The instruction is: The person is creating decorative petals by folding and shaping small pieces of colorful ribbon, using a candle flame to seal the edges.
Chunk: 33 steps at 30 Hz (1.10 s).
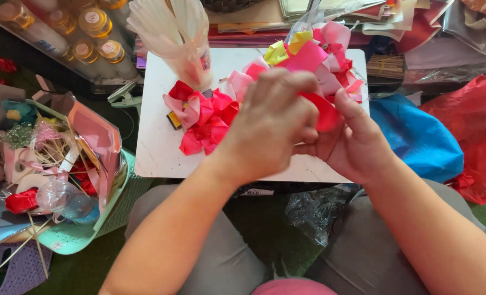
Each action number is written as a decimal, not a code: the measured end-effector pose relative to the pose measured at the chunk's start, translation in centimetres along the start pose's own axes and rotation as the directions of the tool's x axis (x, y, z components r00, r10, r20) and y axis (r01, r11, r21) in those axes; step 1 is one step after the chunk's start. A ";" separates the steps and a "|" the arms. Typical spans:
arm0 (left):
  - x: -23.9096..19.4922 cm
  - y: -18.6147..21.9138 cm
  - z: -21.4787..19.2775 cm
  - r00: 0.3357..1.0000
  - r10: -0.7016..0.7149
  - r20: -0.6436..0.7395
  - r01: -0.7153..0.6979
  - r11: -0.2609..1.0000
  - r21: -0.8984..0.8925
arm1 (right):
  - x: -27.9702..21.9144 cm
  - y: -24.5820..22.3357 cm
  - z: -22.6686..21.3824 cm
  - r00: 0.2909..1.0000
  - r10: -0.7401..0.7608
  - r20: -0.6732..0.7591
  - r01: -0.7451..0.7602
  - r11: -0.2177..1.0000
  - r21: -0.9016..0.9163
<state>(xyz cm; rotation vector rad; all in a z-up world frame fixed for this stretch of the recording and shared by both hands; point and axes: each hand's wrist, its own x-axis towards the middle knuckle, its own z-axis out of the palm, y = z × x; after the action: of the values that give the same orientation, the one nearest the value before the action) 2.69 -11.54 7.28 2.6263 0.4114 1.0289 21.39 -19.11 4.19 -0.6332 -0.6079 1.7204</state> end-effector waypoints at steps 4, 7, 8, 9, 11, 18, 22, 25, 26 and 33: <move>-0.6 0.5 1.2 0.998 0.060 -0.013 -0.058 0.995 0.086 | -0.4 -1.2 0.7 0.976 -0.047 -0.210 0.033 0.997 -0.067; -0.7 -0.1 1.4 0.999 -0.043 0.017 0.040 0.989 0.144 | -0.6 -2.1 1.4 0.981 -0.035 -0.193 0.023 0.998 -0.065; -0.7 -0.4 1.5 0.998 -0.063 -0.002 0.062 0.987 0.146 | -0.5 -2.2 1.7 0.980 -0.047 -0.196 0.042 0.999 -0.031; -0.8 -0.7 1.6 0.996 -0.082 -0.022 0.085 0.985 0.148 | -0.4 -2.3 1.9 0.978 -0.060 -0.198 0.061 0.998 0.002; -0.6 -0.5 1.4 0.988 -0.153 -0.028 0.155 0.985 0.070 | -0.1 -2.4 2.2 0.953 -0.058 -0.298 0.058 0.998 -0.010; -0.2 -0.2 2.0 0.903 -0.429 0.002 0.420 0.884 -0.206 | -0.4 -1.7 1.0 0.955 -0.111 -0.277 0.113 0.994 -0.010; 0.0 0.1 2.0 0.877 -0.480 0.023 0.466 0.839 -0.282 | -0.4 -1.3 1.1 0.970 -0.200 -0.141 0.203 0.979 0.010; -0.1 0.2 1.9 0.868 -0.494 0.046 0.483 0.819 -0.311 | 0.0 -1.3 2.4 0.902 -0.210 -0.377 0.200 0.977 -0.067; -0.2 0.1 2.0 0.878 -0.476 0.049 0.468 0.831 -0.302 | 0.1 -1.2 2.3 0.881 -0.220 -0.418 0.186 0.975 -0.121; -0.5 -1.0 -0.1 0.980 -0.191 -0.056 0.174 0.957 -0.230 | 0.3 -1.5 2.9 0.824 -0.246 -0.510 0.138 0.961 -0.240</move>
<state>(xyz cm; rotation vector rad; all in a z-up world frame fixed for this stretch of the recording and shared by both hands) 2.05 -10.75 6.67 2.3071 0.5129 1.0522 20.34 -18.71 7.32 -1.1064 -0.4203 1.2179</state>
